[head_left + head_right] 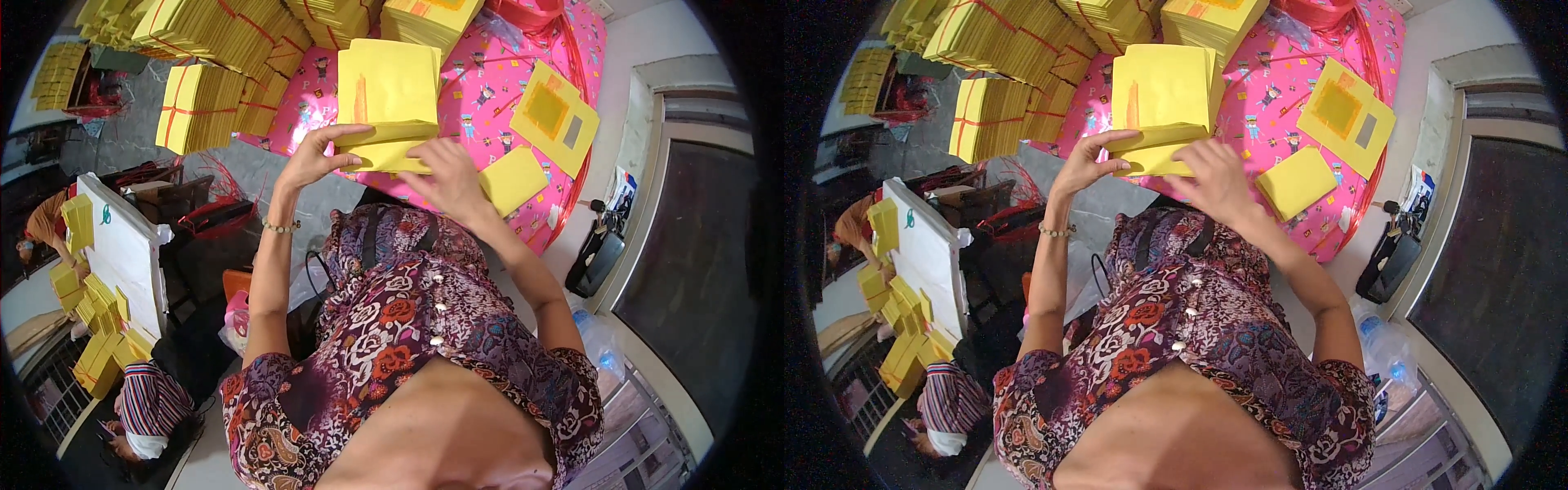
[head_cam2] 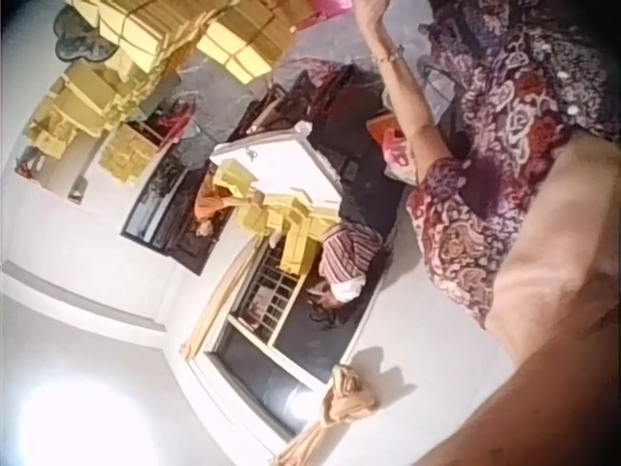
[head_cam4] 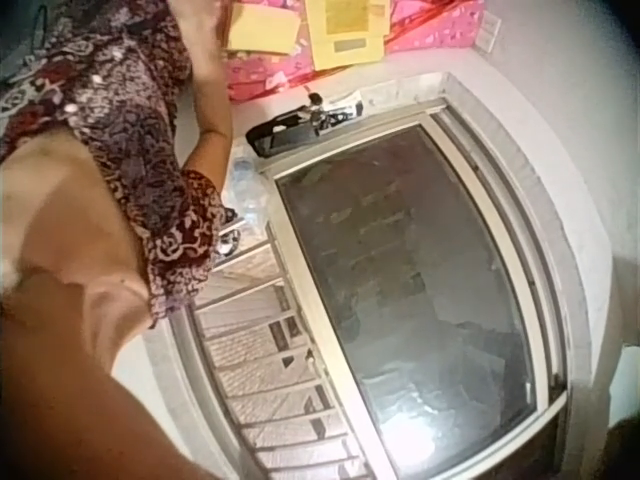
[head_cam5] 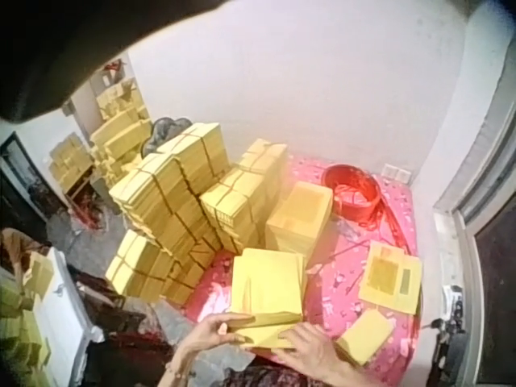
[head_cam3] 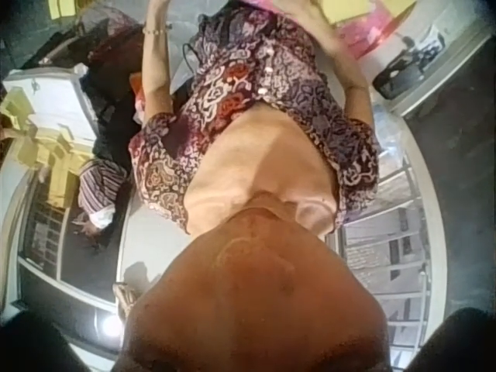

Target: Sorting, stacking, and bundling joss paper with rubber bands.

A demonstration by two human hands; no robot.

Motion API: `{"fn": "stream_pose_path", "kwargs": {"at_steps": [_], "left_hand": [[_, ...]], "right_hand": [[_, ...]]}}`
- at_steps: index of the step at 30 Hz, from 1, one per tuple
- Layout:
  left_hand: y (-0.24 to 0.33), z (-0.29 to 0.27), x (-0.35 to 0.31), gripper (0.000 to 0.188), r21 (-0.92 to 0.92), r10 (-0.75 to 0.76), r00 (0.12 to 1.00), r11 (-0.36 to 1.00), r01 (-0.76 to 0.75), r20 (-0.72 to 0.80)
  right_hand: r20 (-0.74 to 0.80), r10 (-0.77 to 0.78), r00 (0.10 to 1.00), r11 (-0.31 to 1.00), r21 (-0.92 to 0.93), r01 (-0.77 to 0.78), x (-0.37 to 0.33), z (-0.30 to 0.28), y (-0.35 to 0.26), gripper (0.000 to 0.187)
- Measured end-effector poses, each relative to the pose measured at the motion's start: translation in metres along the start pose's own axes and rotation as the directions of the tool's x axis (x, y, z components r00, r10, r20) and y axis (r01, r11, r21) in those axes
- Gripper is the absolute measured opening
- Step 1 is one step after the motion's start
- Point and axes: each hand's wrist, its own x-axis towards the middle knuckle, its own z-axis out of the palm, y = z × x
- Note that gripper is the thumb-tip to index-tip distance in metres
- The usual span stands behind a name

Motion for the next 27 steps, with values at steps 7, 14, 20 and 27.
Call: {"fn": "stream_pose_path", "kwargs": {"at_steps": [7, 14, 20, 27], "left_hand": [[-0.006, -0.001, 0.0, 0.045, 0.051, 0.014, 1.0, 0.999, -0.014, -0.012], [0.012, 0.004, -0.005, 0.057, 0.165, 0.097, 0.995, 0.981, -0.102, 0.038], [0.013, 0.005, -0.007, 0.061, 0.276, 0.141, 0.986, 0.947, -0.161, 0.092], [0.01, 0.001, -0.005, 0.06, 0.27, 0.164, 0.979, 0.944, -0.191, 0.12]], "right_hand": [[-0.04, -0.158, 0.987, 0.987, -0.046, 0.156, 0.016, 0.051, -0.006, 0.033], [-0.036, -0.137, 0.99, 0.99, -0.049, 0.136, 0.018, 0.052, -0.005, 0.029], [-0.049, -0.145, 0.988, 0.987, -0.078, 0.141, 0.017, 0.051, -0.007, 0.025], [-0.058, -0.161, 0.985, 0.985, -0.067, 0.157, 0.015, 0.054, -0.004, 0.021]]}}
